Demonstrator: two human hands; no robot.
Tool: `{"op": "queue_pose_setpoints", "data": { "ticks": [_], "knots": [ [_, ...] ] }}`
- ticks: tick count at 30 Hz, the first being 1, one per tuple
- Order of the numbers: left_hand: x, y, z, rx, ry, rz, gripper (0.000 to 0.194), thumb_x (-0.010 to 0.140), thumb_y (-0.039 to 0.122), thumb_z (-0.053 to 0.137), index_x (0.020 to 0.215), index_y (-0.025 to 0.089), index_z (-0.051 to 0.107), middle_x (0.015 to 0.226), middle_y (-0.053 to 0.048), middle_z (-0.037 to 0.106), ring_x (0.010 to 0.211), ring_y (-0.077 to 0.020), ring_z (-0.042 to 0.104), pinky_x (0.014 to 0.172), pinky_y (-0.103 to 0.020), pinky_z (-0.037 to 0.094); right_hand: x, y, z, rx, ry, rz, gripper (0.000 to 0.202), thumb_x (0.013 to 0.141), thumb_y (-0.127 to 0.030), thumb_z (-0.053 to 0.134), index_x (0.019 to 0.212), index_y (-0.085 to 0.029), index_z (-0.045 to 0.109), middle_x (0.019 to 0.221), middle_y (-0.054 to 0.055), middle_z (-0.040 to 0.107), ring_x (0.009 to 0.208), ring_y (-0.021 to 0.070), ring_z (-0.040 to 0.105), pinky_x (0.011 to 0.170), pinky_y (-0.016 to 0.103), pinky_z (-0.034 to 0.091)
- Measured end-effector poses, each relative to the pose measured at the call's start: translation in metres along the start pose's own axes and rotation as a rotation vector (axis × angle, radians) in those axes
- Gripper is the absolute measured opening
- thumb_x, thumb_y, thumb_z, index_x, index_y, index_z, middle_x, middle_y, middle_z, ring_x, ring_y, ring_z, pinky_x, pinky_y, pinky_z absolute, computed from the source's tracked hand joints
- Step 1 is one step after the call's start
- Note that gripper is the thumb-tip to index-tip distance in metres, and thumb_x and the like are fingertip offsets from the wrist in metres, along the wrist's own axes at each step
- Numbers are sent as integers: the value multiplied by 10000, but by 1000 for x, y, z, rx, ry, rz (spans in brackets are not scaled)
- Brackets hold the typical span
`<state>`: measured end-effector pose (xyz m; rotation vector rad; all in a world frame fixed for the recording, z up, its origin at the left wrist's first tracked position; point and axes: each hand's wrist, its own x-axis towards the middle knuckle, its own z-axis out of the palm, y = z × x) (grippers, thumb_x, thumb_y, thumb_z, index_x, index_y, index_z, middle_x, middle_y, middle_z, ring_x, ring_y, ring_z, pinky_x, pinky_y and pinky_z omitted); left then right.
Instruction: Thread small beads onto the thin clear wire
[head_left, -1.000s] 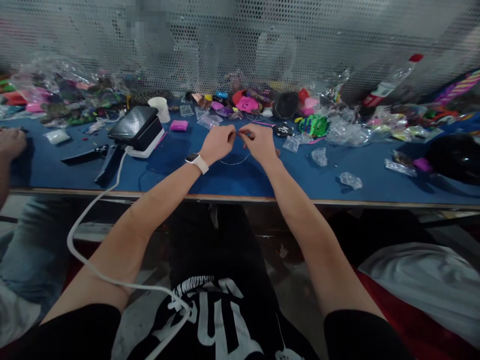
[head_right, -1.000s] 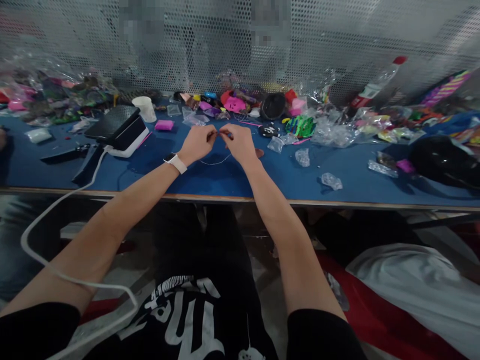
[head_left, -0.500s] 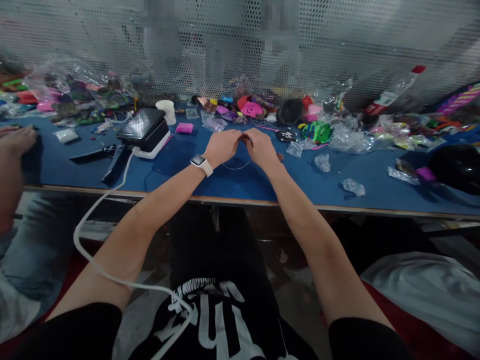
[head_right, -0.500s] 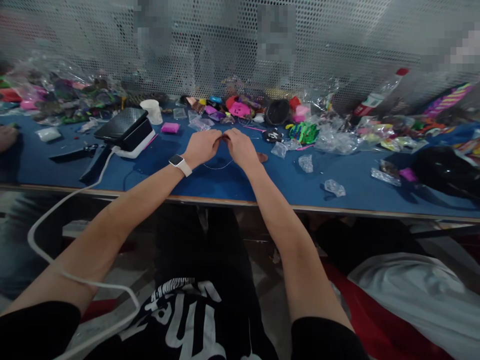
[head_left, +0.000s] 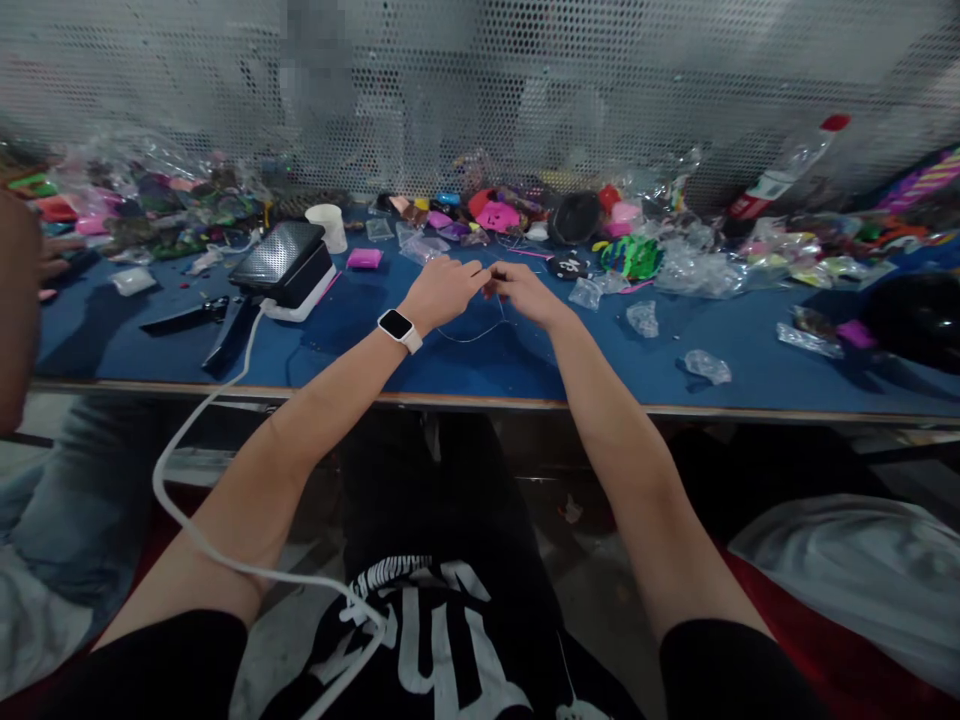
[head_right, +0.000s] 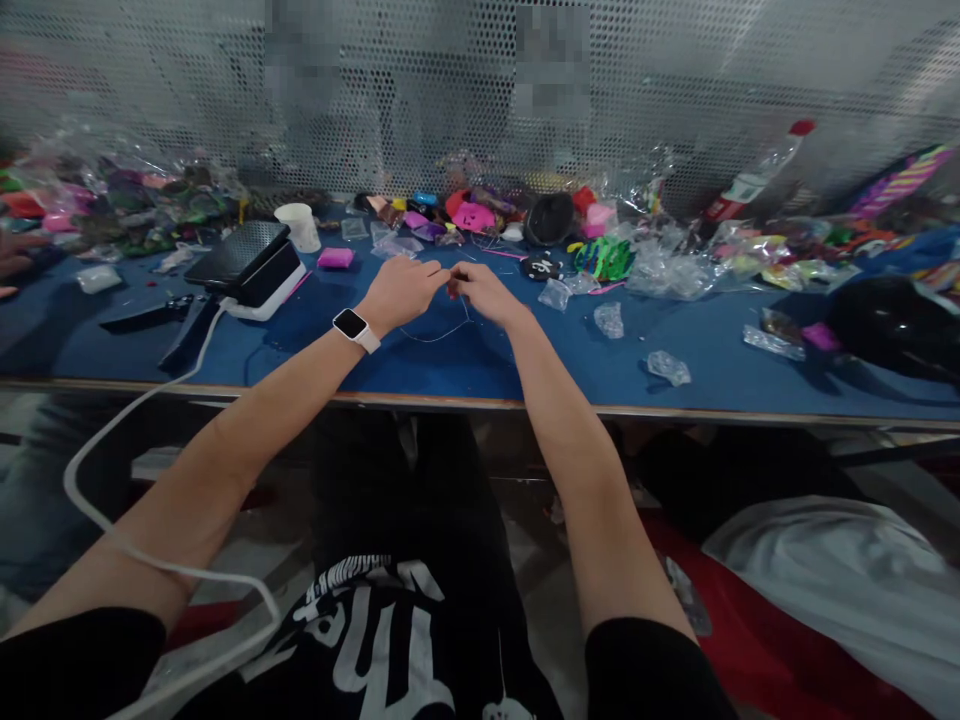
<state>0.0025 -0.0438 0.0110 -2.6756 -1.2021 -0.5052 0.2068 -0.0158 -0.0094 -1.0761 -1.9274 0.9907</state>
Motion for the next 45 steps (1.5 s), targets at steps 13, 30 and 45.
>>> {"op": "queue_pose_setpoints", "data": {
  "ticks": [13, 30, 45],
  "knots": [
    [0, 3, -2, 8, 51, 23, 341, 1051, 125, 415, 1248, 173, 689, 1107, -136, 699, 1079, -271, 662, 995, -428, 443, -6, -7, -4, 169, 39, 85, 167, 914, -332, 737, 842, -208, 651, 775, 45, 669, 778, 201, 655, 742, 362, 521],
    [-3, 10, -3, 115, -59, -140, 293, 1070, 148, 405, 1254, 152, 632, 1166, -154, 707, 1017, -264, 699, 862, -373, 465, -11, -23, 24, -1060, 248, -159, 236, 967, -275, 573, 1011, -137, 759, 978, 131, 783, 847, 260, 670, 721, 347, 388],
    [-3, 10, -1, 153, -71, -109, 259, 1061, 135, 413, 1186, 143, 639, 1112, -136, 707, 1006, -268, 739, 822, -361, 512, -16, -32, 29, -1193, 127, -123, 261, 1032, -225, 532, 1136, -127, 750, 1065, 159, 787, 1002, 274, 728, 758, 339, 419]
  ]
}}
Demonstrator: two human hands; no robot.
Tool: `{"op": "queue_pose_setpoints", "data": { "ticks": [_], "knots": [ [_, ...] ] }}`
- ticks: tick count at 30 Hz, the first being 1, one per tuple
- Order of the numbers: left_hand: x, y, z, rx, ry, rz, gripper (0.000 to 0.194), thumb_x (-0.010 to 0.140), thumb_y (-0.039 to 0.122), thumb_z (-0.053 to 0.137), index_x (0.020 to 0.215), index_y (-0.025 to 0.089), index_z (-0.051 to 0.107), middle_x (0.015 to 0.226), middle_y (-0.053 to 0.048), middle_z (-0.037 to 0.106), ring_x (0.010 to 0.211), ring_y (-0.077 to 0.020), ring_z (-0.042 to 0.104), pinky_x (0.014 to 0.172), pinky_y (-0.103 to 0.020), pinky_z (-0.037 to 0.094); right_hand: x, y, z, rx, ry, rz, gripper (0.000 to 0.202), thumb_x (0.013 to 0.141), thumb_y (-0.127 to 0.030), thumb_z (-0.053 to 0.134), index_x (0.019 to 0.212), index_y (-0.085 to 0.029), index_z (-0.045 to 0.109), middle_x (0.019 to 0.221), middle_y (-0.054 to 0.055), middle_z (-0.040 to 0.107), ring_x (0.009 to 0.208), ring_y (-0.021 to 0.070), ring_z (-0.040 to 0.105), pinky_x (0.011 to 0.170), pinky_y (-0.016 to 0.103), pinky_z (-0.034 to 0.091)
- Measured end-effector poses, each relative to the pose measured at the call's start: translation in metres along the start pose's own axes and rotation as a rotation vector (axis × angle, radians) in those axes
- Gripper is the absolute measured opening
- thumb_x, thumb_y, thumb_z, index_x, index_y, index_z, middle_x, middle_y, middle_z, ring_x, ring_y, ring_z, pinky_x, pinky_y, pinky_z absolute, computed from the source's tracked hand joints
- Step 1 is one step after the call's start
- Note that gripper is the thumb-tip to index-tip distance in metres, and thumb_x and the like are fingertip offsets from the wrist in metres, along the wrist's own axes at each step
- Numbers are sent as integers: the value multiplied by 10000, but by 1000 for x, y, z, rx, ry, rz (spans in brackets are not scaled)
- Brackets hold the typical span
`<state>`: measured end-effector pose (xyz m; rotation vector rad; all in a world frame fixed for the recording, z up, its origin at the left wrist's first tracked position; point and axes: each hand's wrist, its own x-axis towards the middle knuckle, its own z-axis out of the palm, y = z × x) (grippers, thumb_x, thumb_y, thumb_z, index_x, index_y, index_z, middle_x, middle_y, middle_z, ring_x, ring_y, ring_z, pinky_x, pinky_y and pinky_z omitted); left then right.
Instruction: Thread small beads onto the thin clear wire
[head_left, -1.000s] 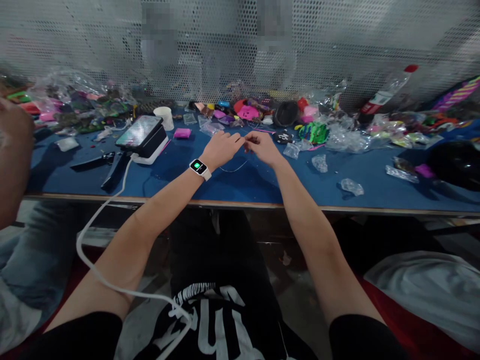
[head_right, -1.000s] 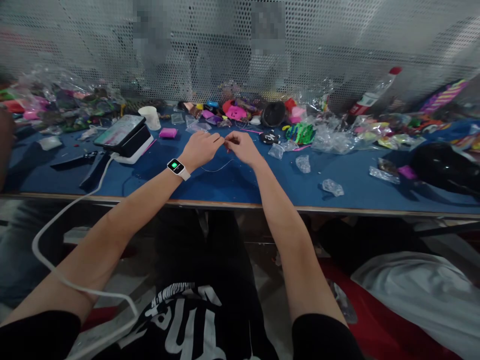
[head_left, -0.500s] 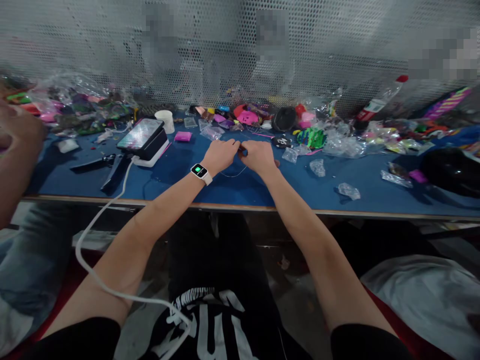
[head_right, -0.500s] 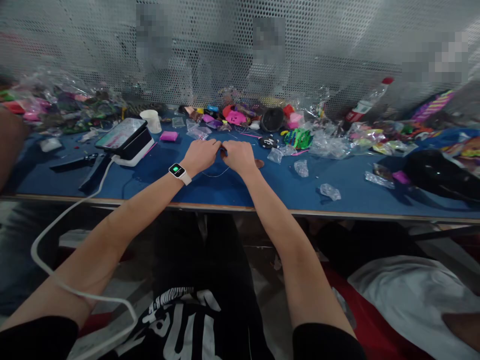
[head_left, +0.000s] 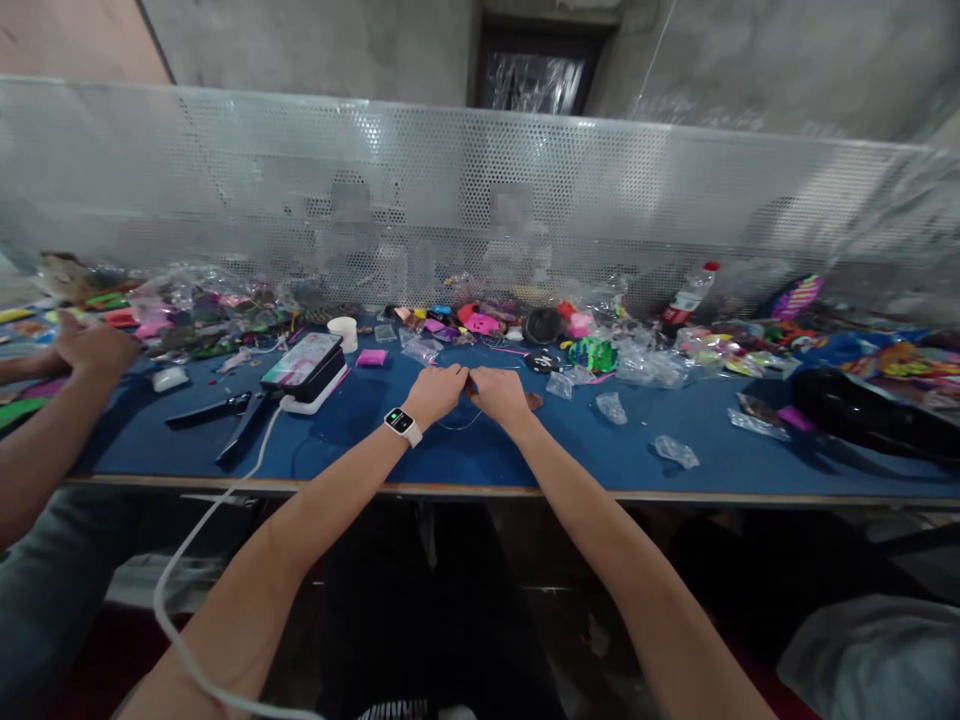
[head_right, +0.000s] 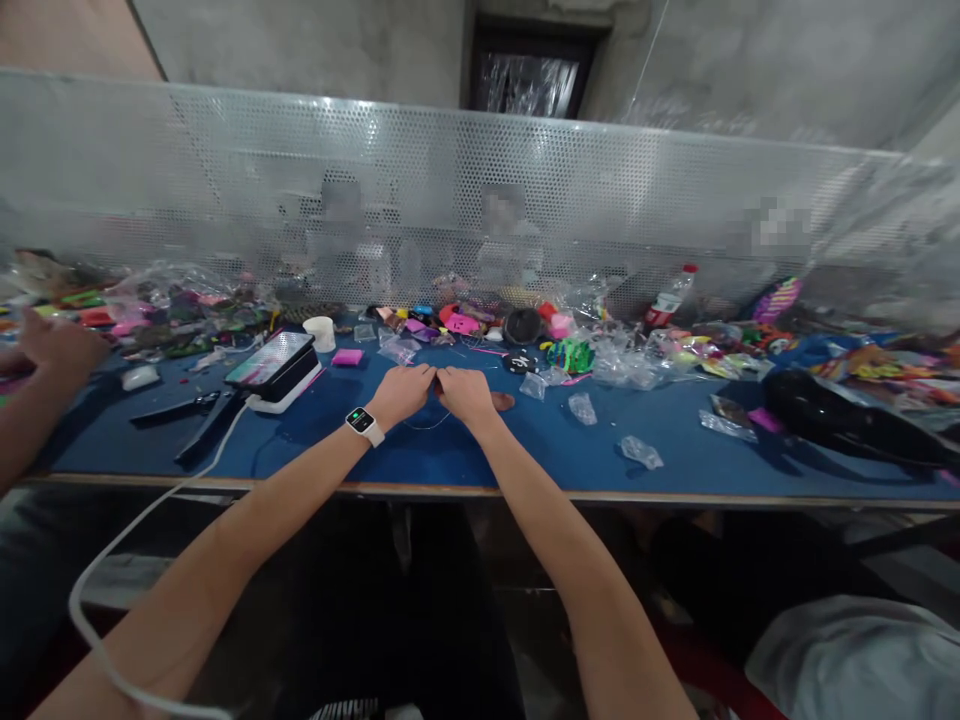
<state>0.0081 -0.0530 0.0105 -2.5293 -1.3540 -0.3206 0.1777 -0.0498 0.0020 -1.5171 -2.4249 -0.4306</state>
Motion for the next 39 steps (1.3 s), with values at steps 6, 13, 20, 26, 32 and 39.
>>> {"op": "queue_pose_setpoints", "data": {
  "ticks": [6, 13, 20, 26, 32, 39],
  "knots": [
    [0, -1, 2, 16, 3, -4, 244, 1057, 133, 433, 1191, 153, 636, 1115, -124, 710, 1007, -259, 738, 815, -354, 505, 1, -4, -4, -20, -68, -45, 304, 1052, -200, 485, 1168, -86, 742, 1096, 198, 776, 1035, 295, 730, 788, 352, 440],
    [1, -7, 5, 17, -6, -10, 272, 1071, 146, 415, 1208, 137, 649, 1140, -148, 703, 1052, -268, 727, 856, -367, 508, 15, 3, -7, 13, -106, -71, 265, 1004, -191, 546, 1134, -114, 764, 1121, 180, 793, 1011, 281, 739, 795, 338, 441],
    [4, -8, 6, 10, 10, -13, 348, 1081, 141, 373, 1305, 137, 640, 1130, -156, 696, 1036, -266, 723, 868, -369, 507, 40, 28, -11, 107, -61, -177, 132, 868, -240, 694, 869, -149, 790, 882, 122, 809, 861, 254, 728, 752, 311, 405],
    [5, -11, 12, -34, 10, -84, 323, 1074, 157, 386, 1263, 138, 647, 1143, -164, 706, 1040, -274, 729, 864, -372, 515, 38, 33, 2, 135, -3, -229, 128, 882, -215, 666, 934, -159, 768, 938, 107, 796, 860, 234, 700, 744, 305, 389],
    [2, -14, 15, -94, 14, -149, 300, 1069, 181, 405, 1255, 163, 640, 1168, -154, 728, 1032, -286, 742, 858, -378, 516, 29, 25, 10, 179, 11, -188, 165, 946, -217, 613, 1026, -163, 747, 1043, 111, 785, 946, 241, 692, 772, 312, 404],
    [1, -13, 12, -108, 21, -169, 320, 1100, 248, 374, 1276, 178, 632, 1170, -157, 735, 1015, -279, 745, 876, -374, 513, 25, 24, 18, 450, 115, -60, 187, 952, -264, 626, 1031, -183, 774, 1015, 77, 804, 881, 216, 697, 805, 299, 466]
  ]
}}
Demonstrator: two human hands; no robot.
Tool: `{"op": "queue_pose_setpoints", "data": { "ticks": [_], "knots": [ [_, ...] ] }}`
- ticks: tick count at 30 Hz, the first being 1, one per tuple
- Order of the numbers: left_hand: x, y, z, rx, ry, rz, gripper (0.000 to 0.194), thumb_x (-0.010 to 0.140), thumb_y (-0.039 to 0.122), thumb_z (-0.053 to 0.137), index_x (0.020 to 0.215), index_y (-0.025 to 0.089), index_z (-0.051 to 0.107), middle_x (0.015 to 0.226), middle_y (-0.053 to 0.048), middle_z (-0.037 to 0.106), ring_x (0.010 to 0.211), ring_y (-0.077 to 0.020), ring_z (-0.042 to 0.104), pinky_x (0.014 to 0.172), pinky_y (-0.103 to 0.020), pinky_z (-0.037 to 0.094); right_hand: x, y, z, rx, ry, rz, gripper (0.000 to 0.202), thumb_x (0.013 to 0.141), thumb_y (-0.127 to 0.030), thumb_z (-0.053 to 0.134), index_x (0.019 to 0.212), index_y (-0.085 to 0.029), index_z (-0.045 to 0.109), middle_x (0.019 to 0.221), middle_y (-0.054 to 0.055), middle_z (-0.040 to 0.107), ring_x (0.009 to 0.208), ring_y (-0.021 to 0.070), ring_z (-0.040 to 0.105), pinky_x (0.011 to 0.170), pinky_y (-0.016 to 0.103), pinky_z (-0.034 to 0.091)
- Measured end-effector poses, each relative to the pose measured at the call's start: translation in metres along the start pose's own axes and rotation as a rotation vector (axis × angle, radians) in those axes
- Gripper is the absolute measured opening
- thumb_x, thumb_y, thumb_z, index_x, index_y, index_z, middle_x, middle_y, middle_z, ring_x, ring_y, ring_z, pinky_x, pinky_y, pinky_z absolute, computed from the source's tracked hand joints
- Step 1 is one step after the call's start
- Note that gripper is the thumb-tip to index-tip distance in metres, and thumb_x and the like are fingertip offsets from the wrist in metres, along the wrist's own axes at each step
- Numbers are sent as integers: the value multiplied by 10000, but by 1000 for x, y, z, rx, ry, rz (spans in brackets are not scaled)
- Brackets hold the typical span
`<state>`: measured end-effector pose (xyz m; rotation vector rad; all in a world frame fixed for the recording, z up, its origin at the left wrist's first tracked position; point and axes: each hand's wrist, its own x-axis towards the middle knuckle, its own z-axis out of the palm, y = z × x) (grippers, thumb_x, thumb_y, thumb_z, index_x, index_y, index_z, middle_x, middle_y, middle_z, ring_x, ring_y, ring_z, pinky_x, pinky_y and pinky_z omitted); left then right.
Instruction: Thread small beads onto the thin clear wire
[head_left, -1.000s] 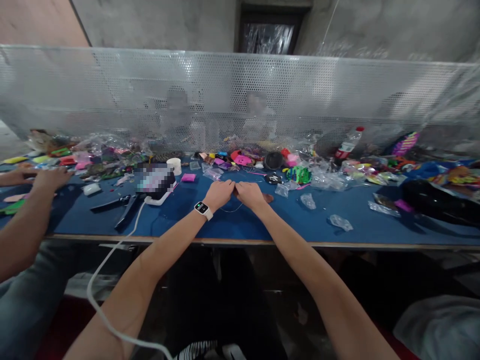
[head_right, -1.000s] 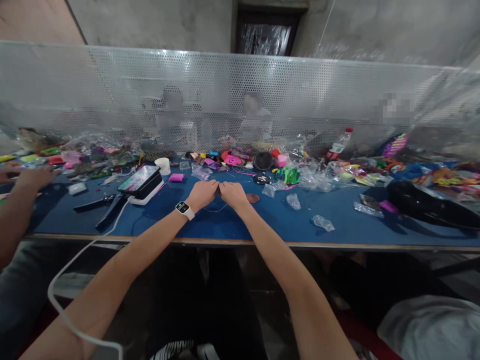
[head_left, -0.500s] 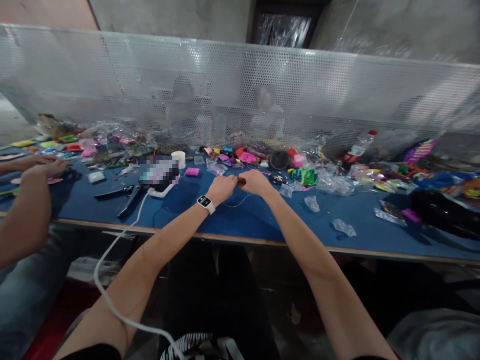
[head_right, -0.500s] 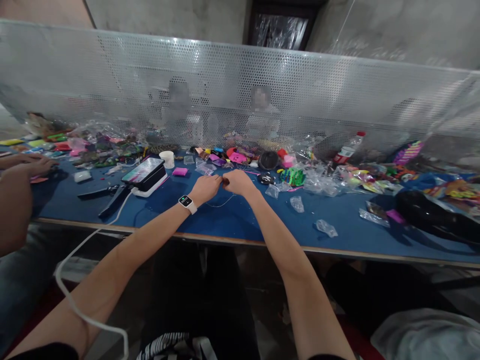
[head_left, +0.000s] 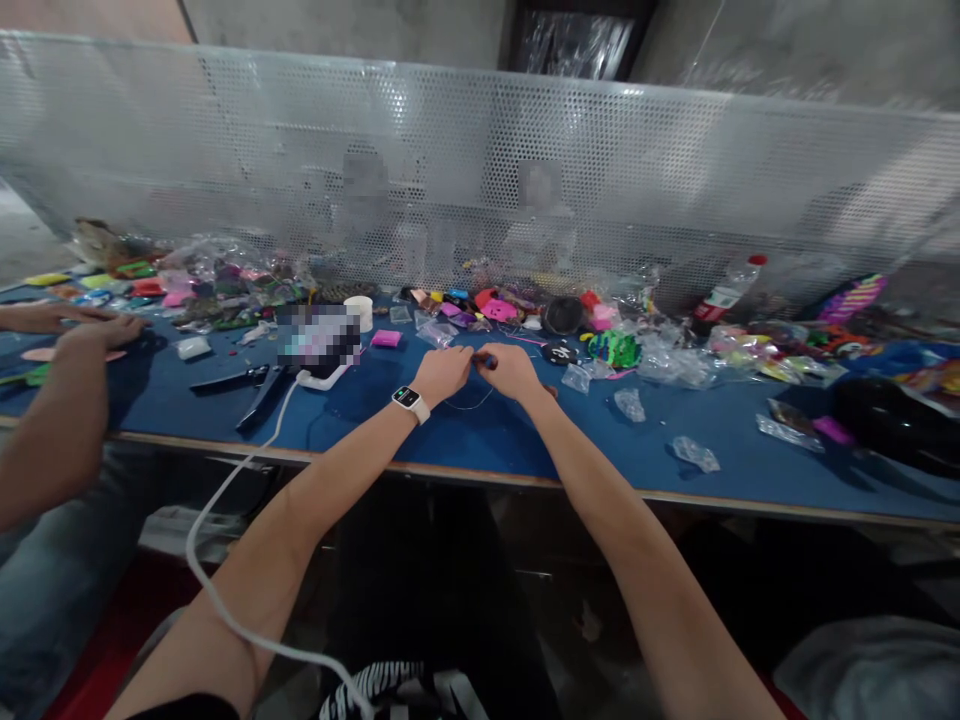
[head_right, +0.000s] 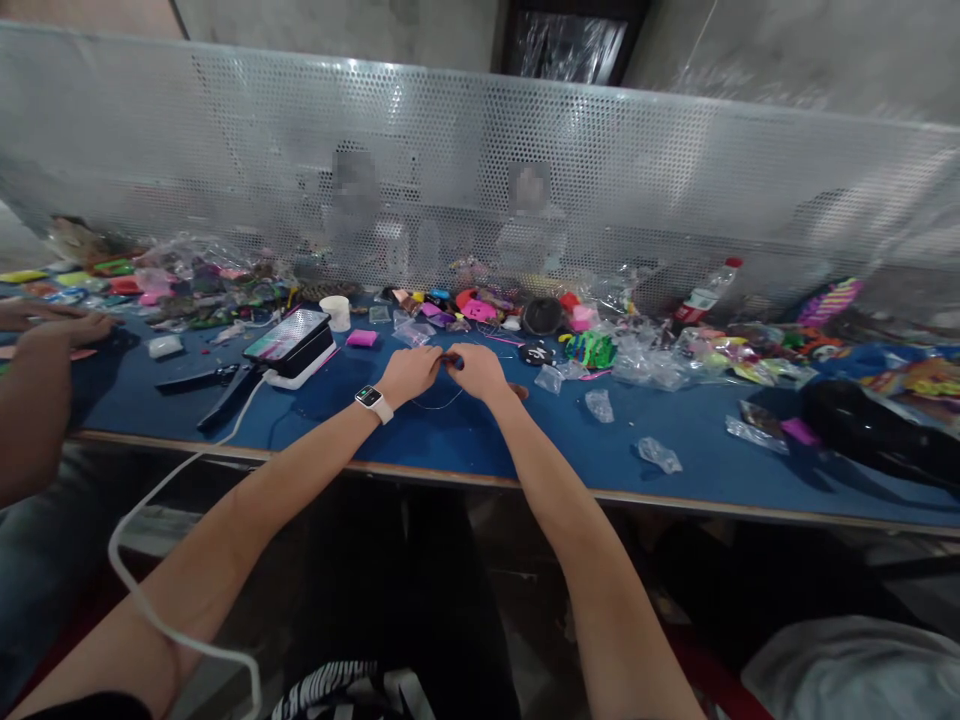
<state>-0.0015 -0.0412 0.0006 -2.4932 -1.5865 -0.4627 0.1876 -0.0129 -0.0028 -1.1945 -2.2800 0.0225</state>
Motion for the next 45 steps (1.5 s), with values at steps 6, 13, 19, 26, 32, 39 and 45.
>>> {"op": "queue_pose_setpoints", "data": {
  "ticks": [6, 13, 19, 26, 32, 39, 45],
  "knots": [
    [5, -3, 0, -46, -3, -9, 318, 1132, 286, 347, 1238, 169, 624, 1107, -148, 750, 987, -257, 742, 857, -344, 503, -2, 9, 3, 267, 93, 41, 192, 944, -298, 648, 1030, -185, 778, 969, 59, 815, 774, 183, 690, 788, 294, 521],
    [5, -5, -3, -109, 17, -36, 319, 1127, 288, 359, 1232, 162, 632, 1054, -146, 762, 982, -257, 733, 877, -339, 497, -3, 10, 1, 266, 81, 70, 245, 989, -320, 599, 1055, -168, 781, 890, 59, 790, 737, 181, 678, 760, 288, 510],
    [6, -7, -1, -151, 47, -91, 307, 1115, 293, 379, 1207, 193, 655, 1008, -121, 766, 955, -254, 734, 861, -334, 489, -2, 12, 4, 247, 53, 10, 311, 1032, -337, 554, 1111, -185, 813, 981, 75, 819, 835, 209, 709, 827, 303, 509],
    [4, -9, -3, -99, 47, -30, 274, 1101, 299, 427, 1179, 198, 669, 1041, -123, 766, 963, -263, 733, 814, -334, 475, -3, 10, 1, 168, 67, 28, 347, 1031, -373, 552, 1105, -191, 838, 753, 34, 747, 671, 191, 618, 738, 289, 457],
    [2, -2, -6, 40, 48, 46, 364, 1121, 337, 367, 1190, 166, 681, 1105, -155, 742, 981, -284, 737, 797, -352, 482, -2, 1, 0, 98, 67, 77, 325, 993, -306, 553, 1055, -174, 844, 663, 17, 673, 613, 177, 543, 684, 286, 396],
    [2, 0, -7, 53, 19, 68, 356, 1117, 291, 367, 1229, 158, 677, 1106, -163, 744, 1003, -286, 742, 796, -352, 481, -1, -3, 0, 68, 53, 71, 310, 973, -257, 558, 1060, -187, 846, 699, 28, 710, 630, 185, 568, 702, 293, 406],
    [2, -1, -5, -12, 36, 35, 288, 1081, 266, 438, 1151, 179, 704, 1060, -139, 764, 991, -281, 737, 780, -348, 464, -2, -1, -2, 78, 26, 28, 319, 990, -218, 560, 1136, -202, 843, 861, 56, 805, 742, 203, 670, 764, 291, 448]
  ]
}}
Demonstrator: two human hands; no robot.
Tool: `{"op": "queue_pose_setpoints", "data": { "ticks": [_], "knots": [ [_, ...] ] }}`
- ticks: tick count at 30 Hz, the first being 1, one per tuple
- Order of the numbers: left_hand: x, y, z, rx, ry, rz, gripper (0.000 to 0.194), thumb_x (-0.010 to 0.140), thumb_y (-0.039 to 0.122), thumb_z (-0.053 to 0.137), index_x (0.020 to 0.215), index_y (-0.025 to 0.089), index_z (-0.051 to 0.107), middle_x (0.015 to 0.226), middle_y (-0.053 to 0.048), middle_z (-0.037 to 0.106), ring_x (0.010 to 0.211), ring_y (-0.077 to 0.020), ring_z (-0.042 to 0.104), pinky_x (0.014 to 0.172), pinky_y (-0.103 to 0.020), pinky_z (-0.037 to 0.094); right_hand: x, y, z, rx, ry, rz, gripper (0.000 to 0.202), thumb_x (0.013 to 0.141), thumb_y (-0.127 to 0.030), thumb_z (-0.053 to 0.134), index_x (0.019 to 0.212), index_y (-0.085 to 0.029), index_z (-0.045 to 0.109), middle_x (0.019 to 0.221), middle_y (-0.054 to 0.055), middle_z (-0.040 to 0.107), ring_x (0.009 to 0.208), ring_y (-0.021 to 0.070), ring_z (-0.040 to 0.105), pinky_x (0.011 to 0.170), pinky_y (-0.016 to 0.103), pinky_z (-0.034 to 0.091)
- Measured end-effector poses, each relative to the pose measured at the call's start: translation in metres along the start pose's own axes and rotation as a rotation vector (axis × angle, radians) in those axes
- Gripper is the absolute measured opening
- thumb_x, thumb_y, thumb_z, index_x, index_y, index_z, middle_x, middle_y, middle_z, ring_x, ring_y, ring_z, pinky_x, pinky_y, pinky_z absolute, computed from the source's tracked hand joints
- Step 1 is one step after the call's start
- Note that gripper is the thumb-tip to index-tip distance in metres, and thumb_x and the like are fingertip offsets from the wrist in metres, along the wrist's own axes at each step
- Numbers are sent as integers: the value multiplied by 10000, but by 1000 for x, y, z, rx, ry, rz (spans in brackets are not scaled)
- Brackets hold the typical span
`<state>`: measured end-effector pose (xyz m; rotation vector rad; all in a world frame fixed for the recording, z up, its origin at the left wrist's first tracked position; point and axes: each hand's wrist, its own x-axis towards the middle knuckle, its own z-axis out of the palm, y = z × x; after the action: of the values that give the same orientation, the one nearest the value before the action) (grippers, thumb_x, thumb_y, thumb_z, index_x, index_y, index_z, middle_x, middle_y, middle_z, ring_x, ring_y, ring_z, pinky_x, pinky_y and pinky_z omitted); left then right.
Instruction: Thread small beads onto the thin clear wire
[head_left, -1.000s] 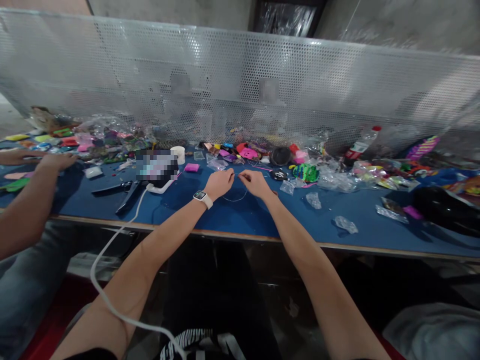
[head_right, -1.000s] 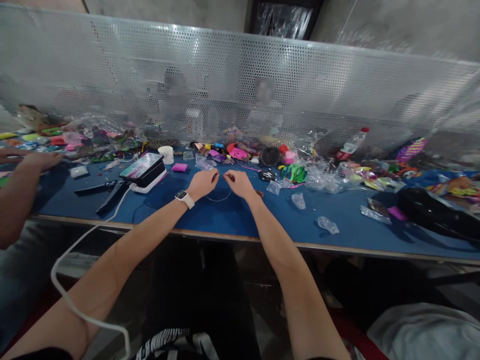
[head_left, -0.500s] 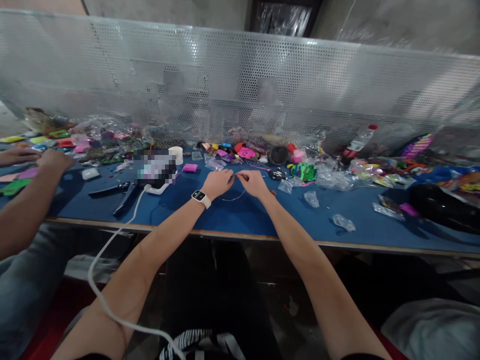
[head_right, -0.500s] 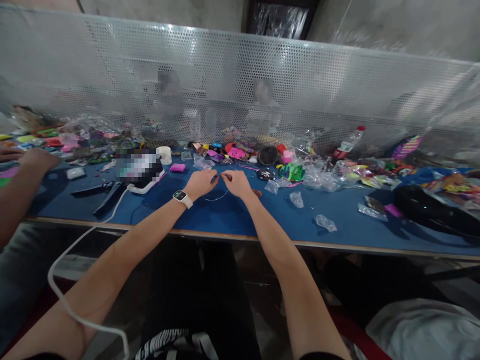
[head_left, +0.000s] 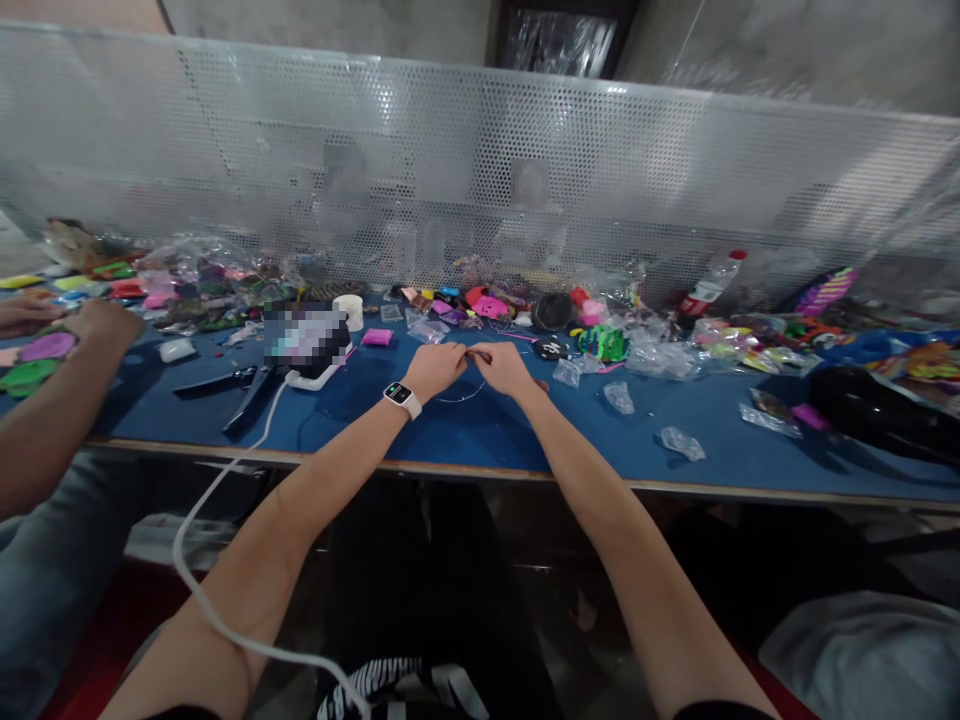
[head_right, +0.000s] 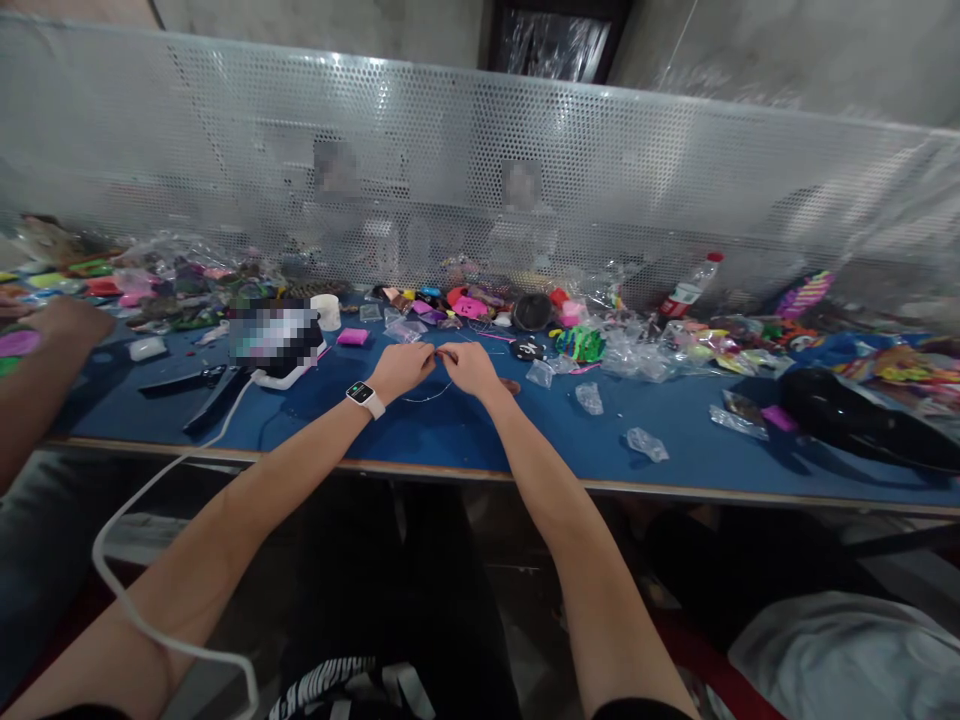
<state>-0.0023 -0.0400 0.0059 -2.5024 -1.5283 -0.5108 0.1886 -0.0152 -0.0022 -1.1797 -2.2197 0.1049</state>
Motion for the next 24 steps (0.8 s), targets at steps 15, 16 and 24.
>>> {"op": "queue_pose_setpoints", "data": {
  "ticks": [15, 16, 24],
  "knots": [
    [10, -14, 17, -466, 156, -26, 228, 958, 190, 538, 758, 182, 648, 743, -36, 693, 703, -174, 611, 714, -286, 415, -1, 9, -4, 117, -21, -96, 296, 1029, -254, 574, 1141, -248, 849, 1036, 50, 841, 827, 220, 726, 791, 304, 477],
    [10, -14, 18, -463, 153, -25, 225, 960, 194, 544, 762, 183, 651, 743, -36, 694, 701, -176, 610, 714, -287, 413, -1, 11, -3, 115, -19, -92, 287, 1026, -264, 581, 1128, -242, 849, 966, 48, 834, 764, 209, 696, 755, 303, 459],
    [5, -9, 14, -260, 60, -59, 245, 1064, 327, 530, 982, 190, 715, 899, -86, 757, 818, -227, 684, 744, -308, 430, -1, 25, -2, 93, -38, -44, 247, 1013, -332, 622, 987, -205, 832, 699, 9, 690, 621, 157, 550, 657, 294, 365]
  ]
}}
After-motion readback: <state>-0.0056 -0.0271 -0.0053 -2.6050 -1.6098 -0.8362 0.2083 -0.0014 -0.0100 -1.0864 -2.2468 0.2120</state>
